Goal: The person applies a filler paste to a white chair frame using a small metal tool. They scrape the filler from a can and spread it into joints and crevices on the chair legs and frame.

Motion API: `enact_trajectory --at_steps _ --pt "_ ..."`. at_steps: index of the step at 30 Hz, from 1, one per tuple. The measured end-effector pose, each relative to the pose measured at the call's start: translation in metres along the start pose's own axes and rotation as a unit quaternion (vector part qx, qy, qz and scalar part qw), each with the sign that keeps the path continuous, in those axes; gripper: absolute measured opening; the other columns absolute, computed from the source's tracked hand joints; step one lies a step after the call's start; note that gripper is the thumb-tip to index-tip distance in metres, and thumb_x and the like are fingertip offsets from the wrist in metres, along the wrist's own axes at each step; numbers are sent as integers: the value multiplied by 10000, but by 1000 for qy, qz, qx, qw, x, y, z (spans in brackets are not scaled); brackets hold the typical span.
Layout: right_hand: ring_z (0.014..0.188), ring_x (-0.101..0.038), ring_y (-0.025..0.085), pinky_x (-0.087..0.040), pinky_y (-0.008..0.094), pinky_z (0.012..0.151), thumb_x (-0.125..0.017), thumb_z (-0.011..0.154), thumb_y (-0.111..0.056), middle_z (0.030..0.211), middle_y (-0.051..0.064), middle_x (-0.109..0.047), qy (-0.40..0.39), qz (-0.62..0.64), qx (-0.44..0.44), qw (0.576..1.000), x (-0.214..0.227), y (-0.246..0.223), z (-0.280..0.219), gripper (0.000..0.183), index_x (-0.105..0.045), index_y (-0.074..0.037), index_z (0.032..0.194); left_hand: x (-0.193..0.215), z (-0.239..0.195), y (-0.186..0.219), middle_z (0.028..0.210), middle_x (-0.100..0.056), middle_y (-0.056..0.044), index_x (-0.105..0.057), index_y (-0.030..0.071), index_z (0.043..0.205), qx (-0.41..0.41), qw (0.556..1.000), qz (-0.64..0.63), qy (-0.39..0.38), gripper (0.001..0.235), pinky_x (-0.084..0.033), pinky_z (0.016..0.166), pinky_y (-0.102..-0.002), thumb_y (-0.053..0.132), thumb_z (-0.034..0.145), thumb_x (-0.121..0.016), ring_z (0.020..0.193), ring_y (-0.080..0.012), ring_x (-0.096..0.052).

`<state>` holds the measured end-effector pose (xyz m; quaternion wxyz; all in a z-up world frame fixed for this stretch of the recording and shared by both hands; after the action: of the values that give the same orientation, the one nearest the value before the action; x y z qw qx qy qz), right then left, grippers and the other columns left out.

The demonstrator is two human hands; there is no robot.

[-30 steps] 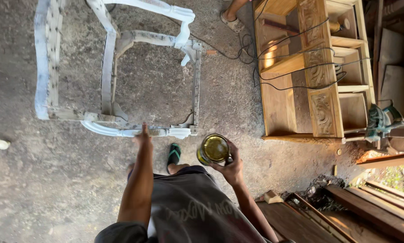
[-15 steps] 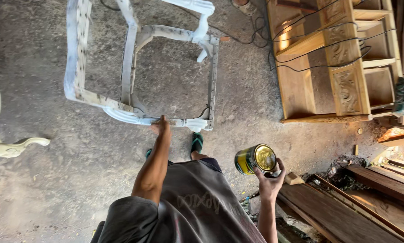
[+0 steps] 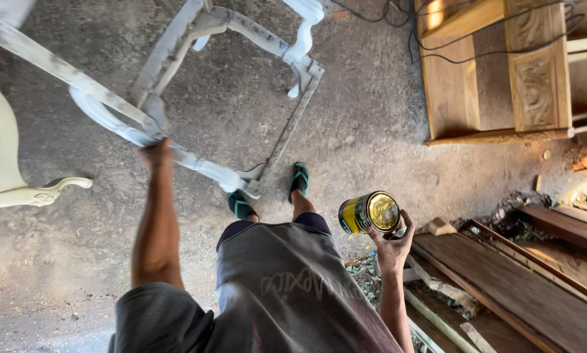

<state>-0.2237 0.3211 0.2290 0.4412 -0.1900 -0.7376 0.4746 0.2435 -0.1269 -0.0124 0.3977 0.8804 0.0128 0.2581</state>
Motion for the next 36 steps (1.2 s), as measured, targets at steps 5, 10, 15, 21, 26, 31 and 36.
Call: enact_trajectory --at_steps 5,10,15,21,26,31,36 --pt "1258 -575 301 -538 430 1065 -953 674 -298 1397 210 -531 11 -63 63 996 15 -7 -15 1042 -388 2 1496 47 47 18 1143 -734 -149 -680 -60 1180 -42 993 14 -107 401 -561 834 -357 113 841 -809 950 -218 -700" --pt "1276 -593 329 -572 443 1059 -928 668 -441 1411 241 -528 7 -169 113 979 19 -8 -22 1098 -382 25 1499 86 65 -4 1141 -709 -146 -616 -56 1188 15 997 14 -69 428 -567 862 -328 127 839 -783 995 -218 -705" --pt "1265 -619 354 -567 466 994 -910 714 -490 1397 236 -538 -29 -192 172 966 10 -21 -12 1064 -380 21 1483 86 74 -24 1220 -675 -263 -571 -193 1207 -57 992 -17 -112 446 -494 886 -364 77 932 -795 975 -253 -640" --pt "1220 -671 330 -593 443 963 -936 699 -375 1387 192 -586 -94 -199 188 957 -11 -26 25 1021 -394 -7 1481 114 35 -46 1487 -448 -281 -286 -27 1519 -114 991 64 21 709 -495 996 -413 176 1024 -751 1248 -329 -508" --pt "1318 -601 291 -565 428 1065 -989 657 -167 1456 179 -570 -209 -118 186 953 -40 -17 56 1054 -400 -1 1516 89 -106 -70 1533 -456 -230 -217 76 1652 -194 979 54 36 796 -514 1041 -407 187 1061 -738 1352 -328 -519" --pt "1365 -554 284 -527 401 1086 -1002 620 -210 1510 190 -496 -395 -74 190 896 -63 15 101 1147 -331 0 1526 -34 -327 -79 1166 -703 -65 -610 178 1030 -521 834 50 -177 149 -506 1146 -418 52 971 -666 1314 -285 -635" --pt "1377 -515 318 -511 426 1077 -1038 544 -183 1526 231 -466 -472 -164 151 853 -44 87 135 1189 -352 -15 1501 -145 -456 -160 1293 -646 -233 -511 -52 1393 -225 924 -7 -310 601 -526 990 -447 248 926 -743 1216 -364 -637"
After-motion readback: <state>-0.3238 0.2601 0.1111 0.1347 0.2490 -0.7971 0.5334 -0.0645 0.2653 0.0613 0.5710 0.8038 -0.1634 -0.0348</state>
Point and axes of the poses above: each hand's wrist, its own z-axis towards the middle knuckle, its own x-axis out of the back of the hand, y = z × x, the point moved 5 cm from there along z, towards the middle knuckle
